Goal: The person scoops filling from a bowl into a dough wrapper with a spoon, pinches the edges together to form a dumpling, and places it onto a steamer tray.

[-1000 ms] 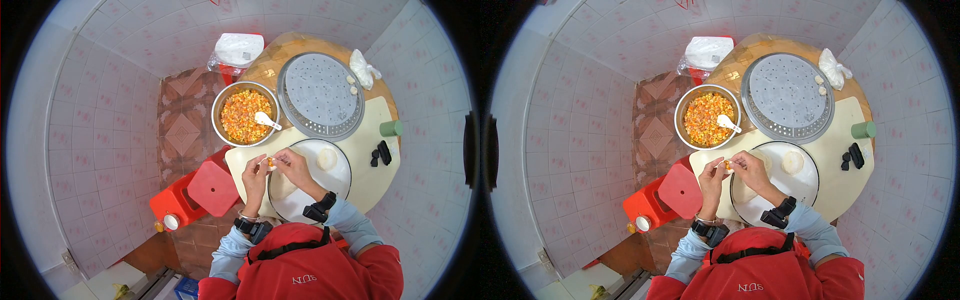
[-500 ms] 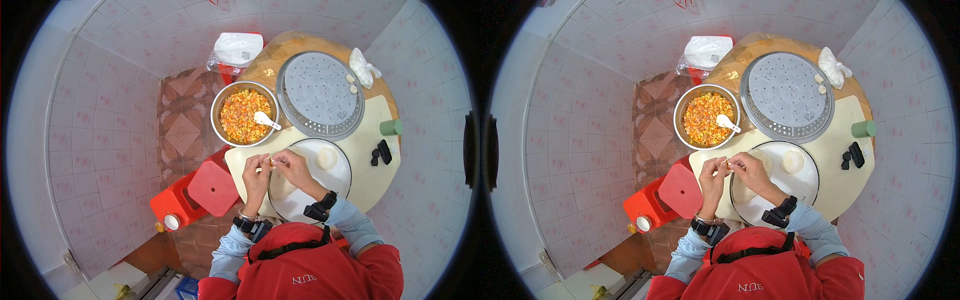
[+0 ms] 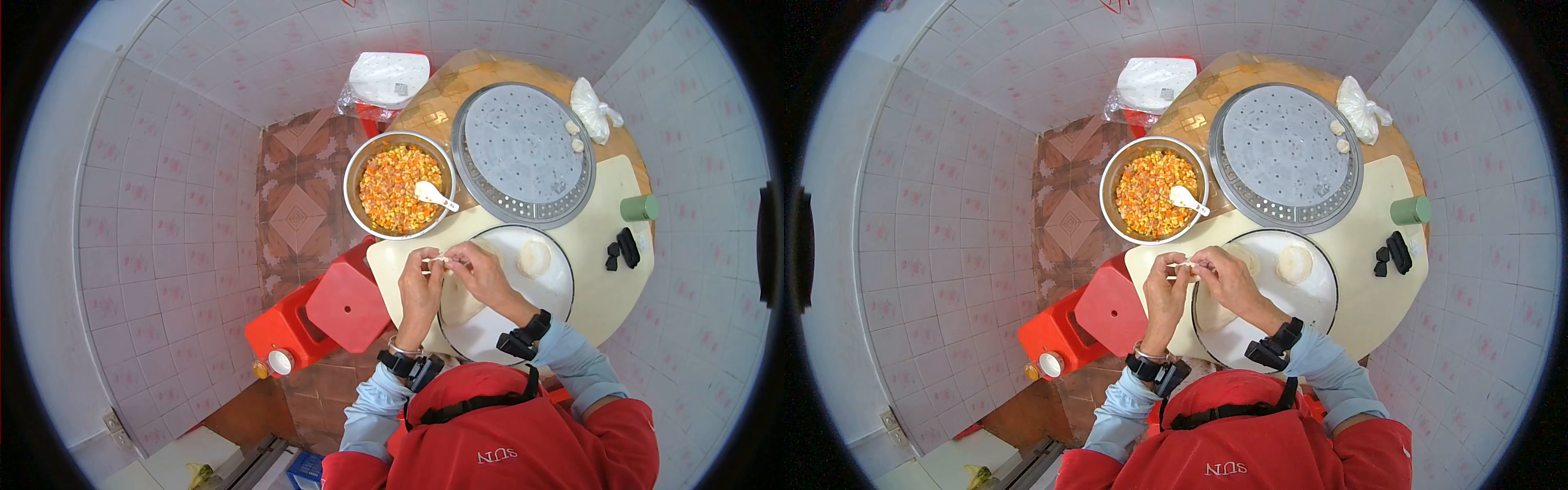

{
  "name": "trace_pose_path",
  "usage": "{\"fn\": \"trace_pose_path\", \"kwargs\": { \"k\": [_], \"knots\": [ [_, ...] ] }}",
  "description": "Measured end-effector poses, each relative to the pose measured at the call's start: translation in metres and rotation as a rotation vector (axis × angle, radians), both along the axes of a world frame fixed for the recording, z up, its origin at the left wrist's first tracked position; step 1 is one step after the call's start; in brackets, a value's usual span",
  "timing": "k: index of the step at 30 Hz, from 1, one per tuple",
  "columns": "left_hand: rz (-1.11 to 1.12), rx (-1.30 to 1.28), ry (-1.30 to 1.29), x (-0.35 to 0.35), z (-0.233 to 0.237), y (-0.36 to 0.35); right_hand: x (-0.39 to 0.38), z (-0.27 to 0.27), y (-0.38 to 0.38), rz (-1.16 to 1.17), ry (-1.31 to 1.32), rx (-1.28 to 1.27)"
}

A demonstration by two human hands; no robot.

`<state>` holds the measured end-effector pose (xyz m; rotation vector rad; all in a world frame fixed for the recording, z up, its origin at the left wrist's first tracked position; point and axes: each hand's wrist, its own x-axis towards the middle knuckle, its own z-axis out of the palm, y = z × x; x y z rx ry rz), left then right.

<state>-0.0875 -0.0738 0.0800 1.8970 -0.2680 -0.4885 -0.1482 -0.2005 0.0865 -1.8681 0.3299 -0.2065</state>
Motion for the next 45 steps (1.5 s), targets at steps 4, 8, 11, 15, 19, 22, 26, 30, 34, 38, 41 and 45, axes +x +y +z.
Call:
{"fn": "trace_pose_path", "kwargs": {
  "k": [4, 8, 11, 15, 19, 22, 26, 30, 34, 38, 41, 45],
  "knots": [
    [0.036, -0.047, -0.028, -0.001, 0.005, -0.003, 0.001, -0.006, 0.002, -0.065, 0.036, 0.066],
    [0.219, -0.342, 0.316, -0.01, -0.013, 0.001, 0.002, -0.006, 0.003, -0.132, 0.083, 0.09],
    [0.242, -0.338, 0.402, -0.011, -0.011, 0.002, 0.002, -0.008, 0.005, -0.13, 0.074, 0.116],
    [0.248, -0.332, 0.294, -0.011, -0.02, 0.003, 0.001, -0.01, 0.008, -0.128, 0.063, 0.123],
    [0.141, -0.183, 0.036, -0.008, -0.01, 0.001, 0.001, -0.004, 0.007, -0.093, 0.038, 0.081],
    [0.086, -0.112, -0.091, -0.007, -0.008, 0.001, 0.001, 0.002, 0.005, -0.039, 0.018, 0.025],
    [0.043, -0.06, -0.155, -0.006, -0.007, 0.001, 0.0, -0.001, 0.005, -0.037, -0.023, 0.002],
    [0.027, -0.069, -0.176, -0.005, -0.005, 0.0, 0.001, 0.002, 0.004, -0.033, -0.02, -0.059],
    [0.033, -0.064, -0.196, -0.005, -0.005, -0.001, 0.001, 0.0, 0.003, -0.031, -0.033, -0.054],
    [0.26, -0.272, 0.107, -0.015, -0.019, -0.002, 0.002, -0.007, 0.006, -0.127, -0.022, 0.004],
    [0.292, -0.327, 0.329, -0.018, -0.015, 0.0, 0.003, -0.008, 0.006, -0.113, -0.012, -0.012],
    [0.292, -0.302, 0.286, -0.015, -0.014, -0.003, 0.003, -0.007, 0.007, -0.111, -0.015, 0.002]
  ]
}}
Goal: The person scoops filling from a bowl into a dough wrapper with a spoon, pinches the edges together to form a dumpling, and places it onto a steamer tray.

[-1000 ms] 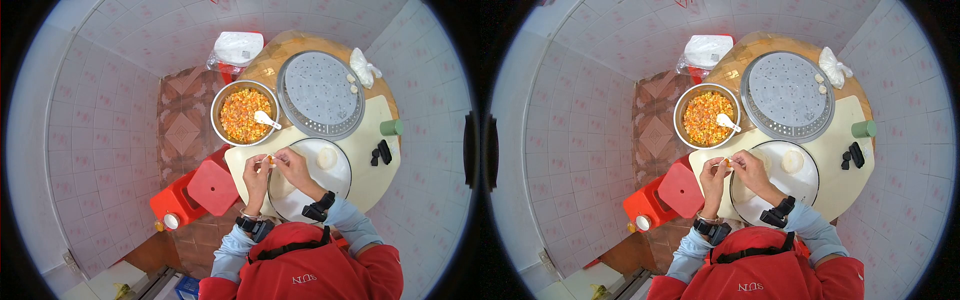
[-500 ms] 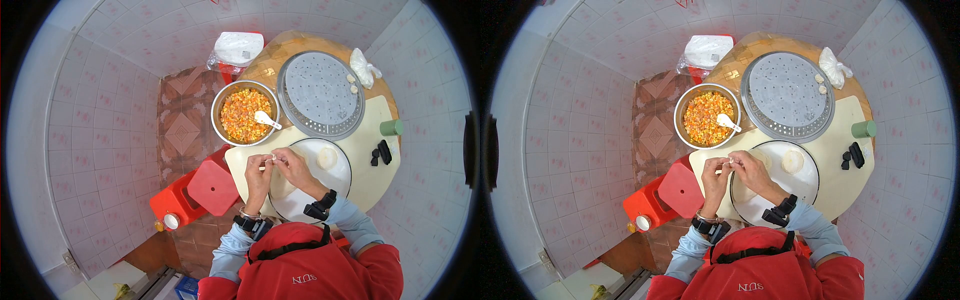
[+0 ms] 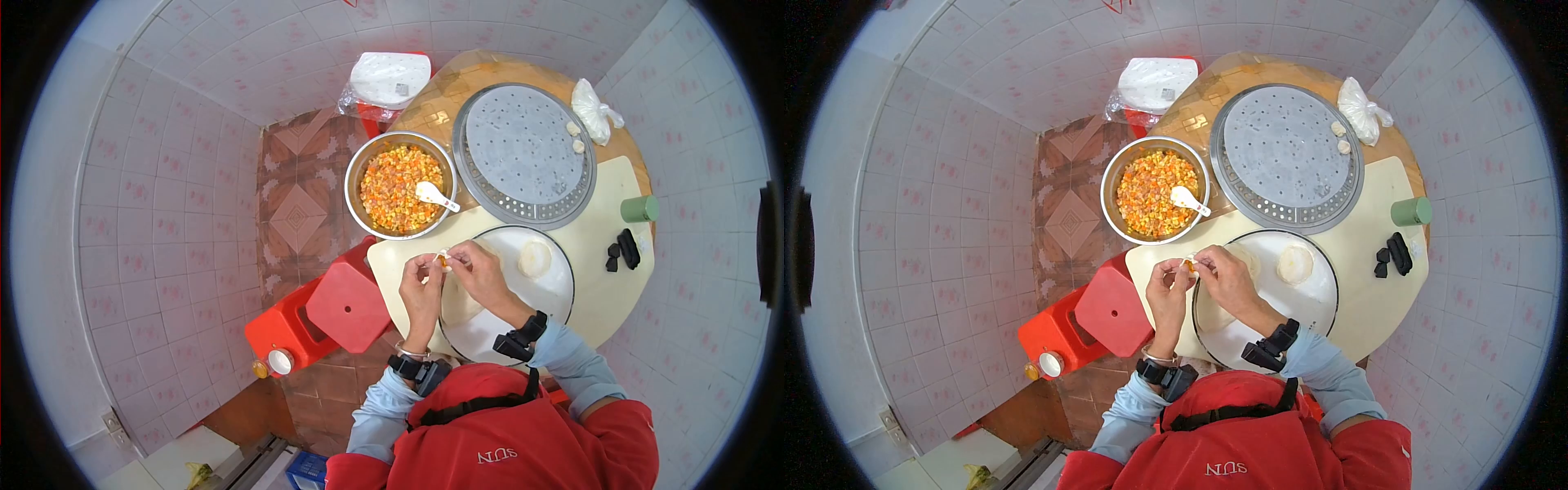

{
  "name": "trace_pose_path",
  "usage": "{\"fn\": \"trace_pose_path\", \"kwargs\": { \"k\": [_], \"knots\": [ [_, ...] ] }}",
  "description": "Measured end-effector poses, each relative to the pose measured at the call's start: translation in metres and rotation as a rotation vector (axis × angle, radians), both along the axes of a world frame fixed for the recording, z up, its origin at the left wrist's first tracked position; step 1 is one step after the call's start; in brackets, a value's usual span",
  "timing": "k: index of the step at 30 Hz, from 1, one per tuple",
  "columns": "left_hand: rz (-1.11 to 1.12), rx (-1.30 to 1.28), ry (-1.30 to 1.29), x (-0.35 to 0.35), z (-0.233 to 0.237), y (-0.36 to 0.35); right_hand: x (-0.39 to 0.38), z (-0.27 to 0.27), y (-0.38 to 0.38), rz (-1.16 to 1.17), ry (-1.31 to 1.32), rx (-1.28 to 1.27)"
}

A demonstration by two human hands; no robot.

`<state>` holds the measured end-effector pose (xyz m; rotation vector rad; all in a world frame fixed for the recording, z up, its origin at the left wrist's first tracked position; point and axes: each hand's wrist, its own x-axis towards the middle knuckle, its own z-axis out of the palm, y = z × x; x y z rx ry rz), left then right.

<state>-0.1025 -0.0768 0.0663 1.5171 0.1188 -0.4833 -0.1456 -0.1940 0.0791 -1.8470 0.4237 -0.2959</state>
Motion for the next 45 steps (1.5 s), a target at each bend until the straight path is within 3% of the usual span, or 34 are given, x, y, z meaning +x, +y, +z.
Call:
{"fn": "trace_pose_path", "kwargs": {
  "k": [5, 8, 18, 20, 24, 26, 32, 45],
  "knots": [
    [-0.145, 0.238, -0.362, 0.007, -0.004, 0.003, -0.001, 0.003, -0.001, 0.04, -0.026, -0.058],
    [-0.171, 0.287, -0.448, 0.008, 0.009, 0.001, -0.001, 0.009, -0.002, 0.084, -0.027, -0.091],
    [-0.253, 0.27, -0.477, 0.011, 0.009, 0.009, -0.001, 0.007, -0.007, 0.136, -0.056, -0.119],
    [-0.325, 0.107, -0.185, 0.013, 0.007, 0.016, -0.001, 0.005, -0.01, 0.137, 0.029, 0.021],
    [-0.33, 0.003, -0.017, 0.015, 0.006, 0.022, 0.0, 0.003, -0.019, 0.158, 0.109, 0.091],
    [-0.343, 0.037, -0.113, 0.015, -0.002, 0.027, 0.001, 0.005, -0.022, 0.154, 0.262, 0.342],
    [-0.47, 0.142, -0.306, 0.017, 0.009, 0.027, 0.001, -0.004, -0.031, 0.275, 0.305, 0.504],
    [-0.392, 0.364, -0.486, 0.009, 0.023, 0.014, 0.004, 0.004, -0.033, 0.329, 0.366, 0.464]
  ]
}}
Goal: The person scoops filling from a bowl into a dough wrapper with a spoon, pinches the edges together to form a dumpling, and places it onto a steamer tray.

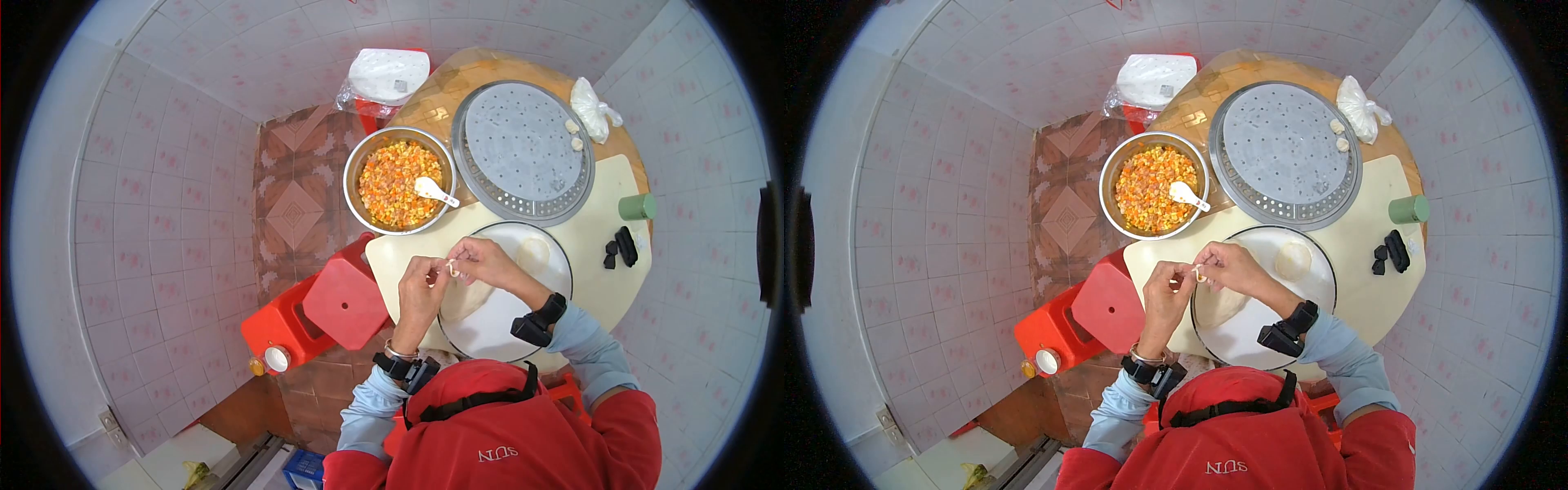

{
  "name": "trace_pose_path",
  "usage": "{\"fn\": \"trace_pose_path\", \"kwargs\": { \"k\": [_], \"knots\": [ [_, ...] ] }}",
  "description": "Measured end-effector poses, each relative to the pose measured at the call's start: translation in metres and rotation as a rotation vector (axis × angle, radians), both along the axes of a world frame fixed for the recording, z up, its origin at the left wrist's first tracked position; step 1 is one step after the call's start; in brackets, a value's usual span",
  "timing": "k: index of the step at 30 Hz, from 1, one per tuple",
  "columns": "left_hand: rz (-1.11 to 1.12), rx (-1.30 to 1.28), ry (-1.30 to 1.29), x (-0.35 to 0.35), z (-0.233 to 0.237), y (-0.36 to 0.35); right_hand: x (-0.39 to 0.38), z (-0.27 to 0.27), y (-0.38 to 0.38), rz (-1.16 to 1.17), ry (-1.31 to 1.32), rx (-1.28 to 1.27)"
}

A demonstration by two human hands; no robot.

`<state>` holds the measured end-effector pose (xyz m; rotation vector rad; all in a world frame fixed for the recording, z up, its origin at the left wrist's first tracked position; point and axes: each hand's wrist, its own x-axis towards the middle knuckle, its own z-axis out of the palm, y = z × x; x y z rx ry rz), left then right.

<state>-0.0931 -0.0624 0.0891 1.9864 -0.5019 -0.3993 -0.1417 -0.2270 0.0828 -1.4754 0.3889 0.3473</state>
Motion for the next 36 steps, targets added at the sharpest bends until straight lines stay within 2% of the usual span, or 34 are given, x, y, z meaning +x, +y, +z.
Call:
{"fn": "trace_pose_path", "kwargs": {
  "k": [6, 12, 27, 30, 32, 36],
  "knots": [
    [-0.03, -0.059, 0.074, 0.001, 0.01, 0.005, 0.0, 0.004, -0.003, -0.006, 0.045, 0.046],
    [-0.064, -0.026, 0.021, 0.0, 0.011, 0.008, 0.002, 0.003, -0.002, 0.016, 0.039, 0.053],
    [0.027, -0.021, -0.08, -0.007, 0.005, 0.0, 0.001, 0.0, -0.002, 0.012, 0.078, 0.036],
    [0.049, 0.003, -0.059, -0.008, 0.004, 0.0, 0.001, -0.003, -0.004, 0.034, 0.097, 0.125],
    [0.095, -0.028, -0.02, -0.008, -0.004, 0.001, 0.0, 0.0, -0.008, 0.06, 0.088, 0.27],
    [0.1, -0.026, 0.016, -0.006, -0.001, 0.0, -0.004, -0.005, -0.008, 0.093, 0.062, 0.321]
  ]
}}
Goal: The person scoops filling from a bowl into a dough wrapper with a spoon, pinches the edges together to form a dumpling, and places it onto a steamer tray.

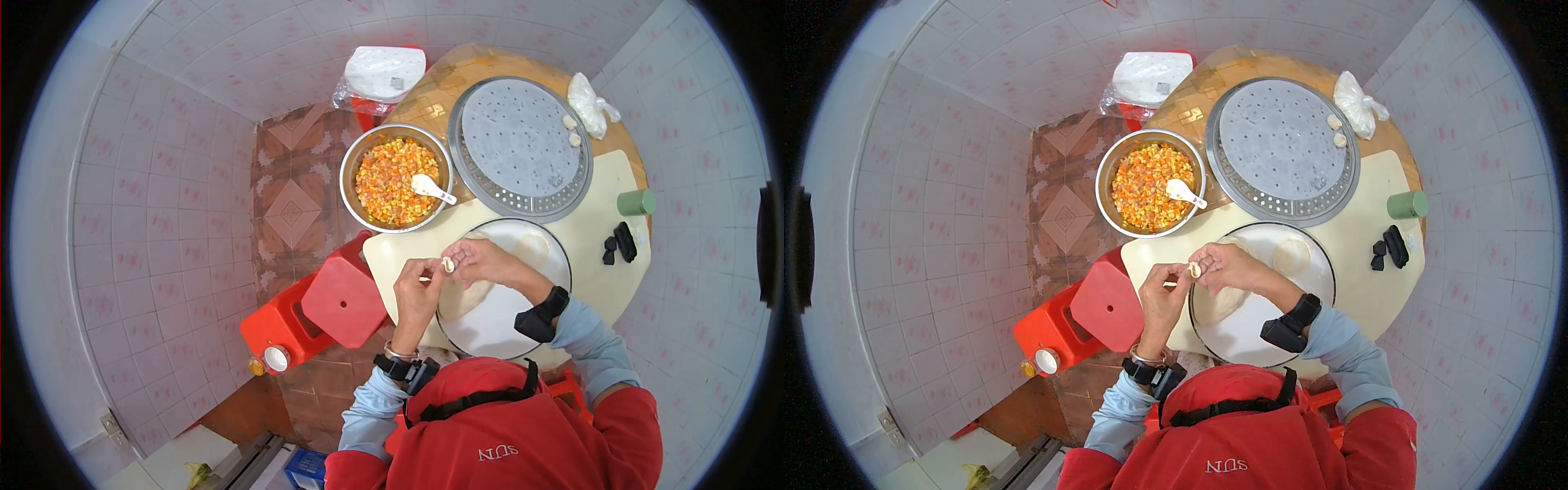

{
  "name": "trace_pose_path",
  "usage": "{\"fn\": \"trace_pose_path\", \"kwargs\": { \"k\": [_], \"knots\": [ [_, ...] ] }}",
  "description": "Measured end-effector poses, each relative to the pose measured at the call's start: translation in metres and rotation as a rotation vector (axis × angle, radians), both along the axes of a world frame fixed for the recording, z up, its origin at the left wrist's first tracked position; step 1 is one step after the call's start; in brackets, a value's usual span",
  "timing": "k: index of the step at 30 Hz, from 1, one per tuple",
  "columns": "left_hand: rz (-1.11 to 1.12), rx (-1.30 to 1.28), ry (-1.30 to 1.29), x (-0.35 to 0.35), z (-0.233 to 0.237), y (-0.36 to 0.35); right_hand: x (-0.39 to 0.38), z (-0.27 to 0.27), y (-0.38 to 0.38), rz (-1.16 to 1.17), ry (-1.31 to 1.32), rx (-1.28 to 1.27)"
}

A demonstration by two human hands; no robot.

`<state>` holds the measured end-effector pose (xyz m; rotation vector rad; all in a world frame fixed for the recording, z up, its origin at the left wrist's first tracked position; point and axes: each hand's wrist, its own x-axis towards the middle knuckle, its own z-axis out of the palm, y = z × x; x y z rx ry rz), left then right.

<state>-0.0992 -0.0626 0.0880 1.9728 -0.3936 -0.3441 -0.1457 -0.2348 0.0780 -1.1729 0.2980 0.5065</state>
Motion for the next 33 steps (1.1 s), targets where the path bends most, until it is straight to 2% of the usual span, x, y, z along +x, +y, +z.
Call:
{"fn": "trace_pose_path", "kwargs": {
  "k": [2, 9, 18, 30, 33],
  "knots": [
    [-0.007, -0.006, 0.01, 0.0, 0.001, -0.001, 0.0, 0.0, 0.003, 0.0, -0.037, -0.085],
    [0.008, -0.048, 0.078, 0.0, -0.005, 0.001, 0.0, -0.001, 0.005, -0.068, -0.008, -0.088],
    [0.0, -0.071, 0.165, -0.001, 0.001, -0.001, 0.001, 0.005, 0.009, -0.154, -0.052, -0.243],
    [0.006, -0.033, 0.101, 0.002, 0.004, -0.003, -0.004, 0.009, 0.011, -0.211, -0.095, -0.206],
    [-0.036, -0.001, -0.018, 0.002, 0.007, -0.003, -0.004, 0.011, 0.011, -0.199, -0.125, -0.27]
  ]
}}
